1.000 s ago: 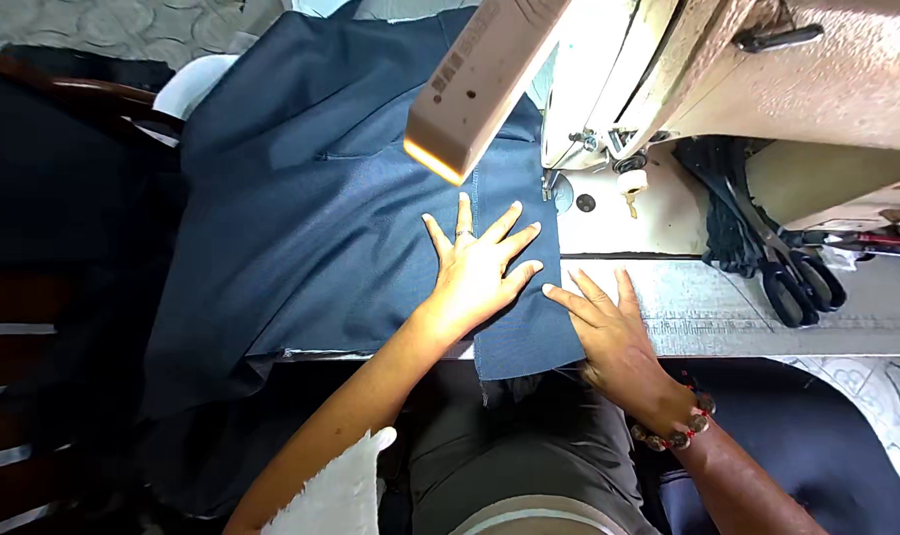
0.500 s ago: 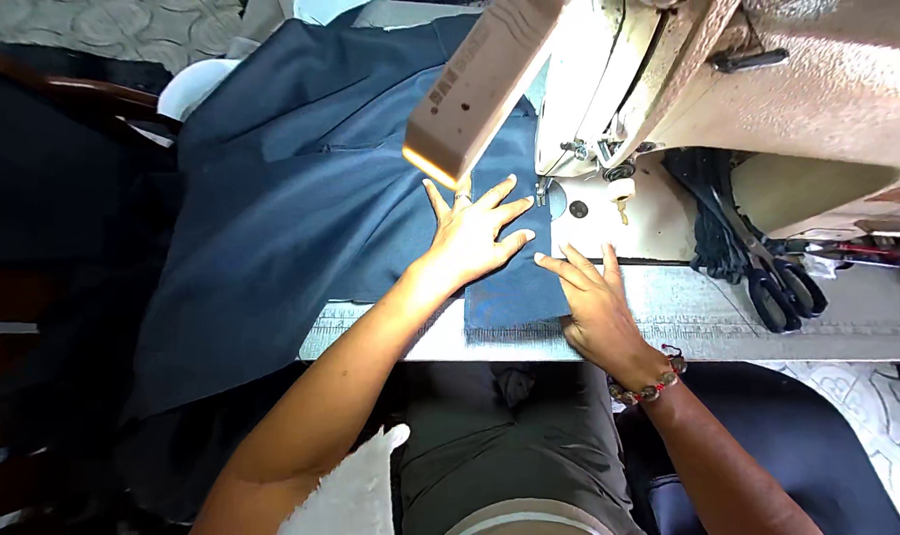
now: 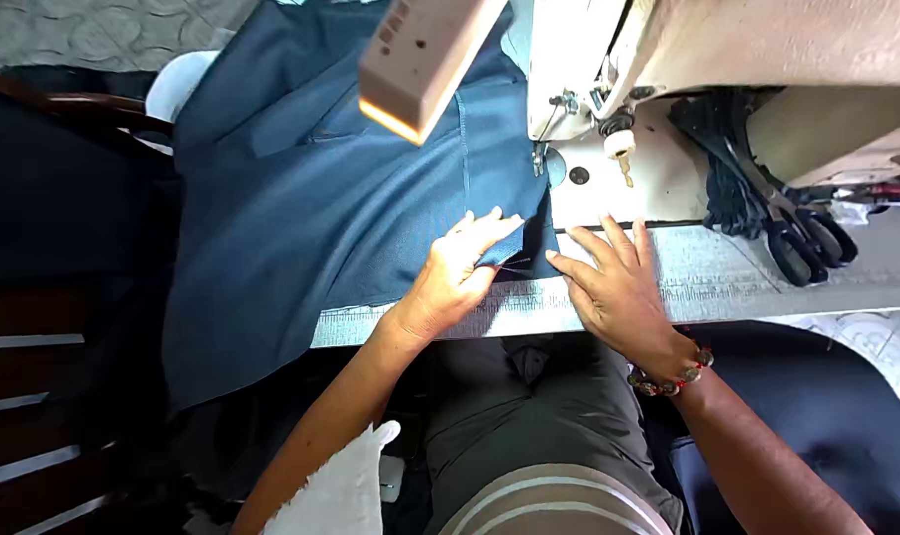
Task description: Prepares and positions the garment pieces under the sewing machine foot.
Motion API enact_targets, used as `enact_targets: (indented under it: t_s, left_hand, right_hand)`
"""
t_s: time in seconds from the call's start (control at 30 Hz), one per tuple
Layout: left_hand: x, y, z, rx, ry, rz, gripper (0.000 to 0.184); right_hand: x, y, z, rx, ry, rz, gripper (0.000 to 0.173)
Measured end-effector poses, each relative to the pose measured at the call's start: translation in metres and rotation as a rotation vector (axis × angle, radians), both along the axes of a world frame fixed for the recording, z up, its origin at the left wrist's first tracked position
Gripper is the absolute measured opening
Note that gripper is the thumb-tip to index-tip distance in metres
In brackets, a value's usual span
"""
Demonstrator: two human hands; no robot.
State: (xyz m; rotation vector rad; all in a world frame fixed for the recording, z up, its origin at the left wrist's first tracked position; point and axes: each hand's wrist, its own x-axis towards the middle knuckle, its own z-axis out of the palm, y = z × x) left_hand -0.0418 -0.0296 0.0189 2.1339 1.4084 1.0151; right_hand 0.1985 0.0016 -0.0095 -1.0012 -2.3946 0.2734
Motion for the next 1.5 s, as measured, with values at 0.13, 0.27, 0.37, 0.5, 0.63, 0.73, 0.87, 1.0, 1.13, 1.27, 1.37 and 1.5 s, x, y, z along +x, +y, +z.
enact_targets:
  t_s: [0.13,0.27,0.37,0.5,0.63,0.73,0.87,1.0,1.13,1.27,1.37,1.5]
  left_hand:
    - [0.009,-0.004,-0.007,0.144,0.154,-0.017,0.036]
    - [0.029,-0.005,-0.016,0.234,0.283,-0.007,0.030]
    - [0.041,-0.006,-0.021,0.245,0.360,0.018,0.029]
    - [0.046,-0.007,-0.025,0.255,0.417,0.045,0.028]
    - [0.048,-0.009,-0.022,0.215,0.433,0.028,0.036]
    - [0.047,-0.010,-0.014,0.110,0.443,0.007,0.064]
    - [0.044,0.005,-0.003,0.090,0.401,0.027,0.050]
    - [0.026,0.022,-0.008,-0.083,0.407,0.177,0.048]
    - [0.011,0.030,-0.016,-0.201,0.411,0.188,0.062]
    - [0.004,0.040,-0.015,-0.202,0.408,0.160,0.063]
    - [-0.001,0.051,-0.015,-0.191,0.411,0.155,0.064]
    - [-0.006,0.070,-0.012,-0.214,0.422,0.151,0.065]
  right_hand:
    - [0.004,-0.015,0.000,-0.010,-0.010,-0.079,0.034]
    - [0.006,-0.031,-0.006,-0.001,0.011,-0.127,0.032]
    - [0.008,-0.034,-0.011,-0.002,0.011,-0.148,0.032]
    - [0.009,-0.033,-0.010,-0.020,0.014,-0.130,0.029]
    - [0.012,-0.030,-0.002,-0.056,-0.001,-0.105,0.029]
    - [0.013,-0.022,0.007,-0.004,0.033,-0.122,0.028]
    - [0.010,-0.009,0.005,0.062,-0.048,-0.049,0.037]
    - [0.012,-0.005,0.003,0.056,-0.084,-0.020,0.039]
    - [0.009,-0.001,0.002,0.050,-0.096,-0.004,0.038]
    - [0.004,0.010,0.005,0.051,-0.097,0.020,0.037]
    - [0.000,0.021,0.008,0.064,-0.119,0.033,0.037]
    - [-0.006,0.039,0.012,0.043,-0.148,0.031,0.037]
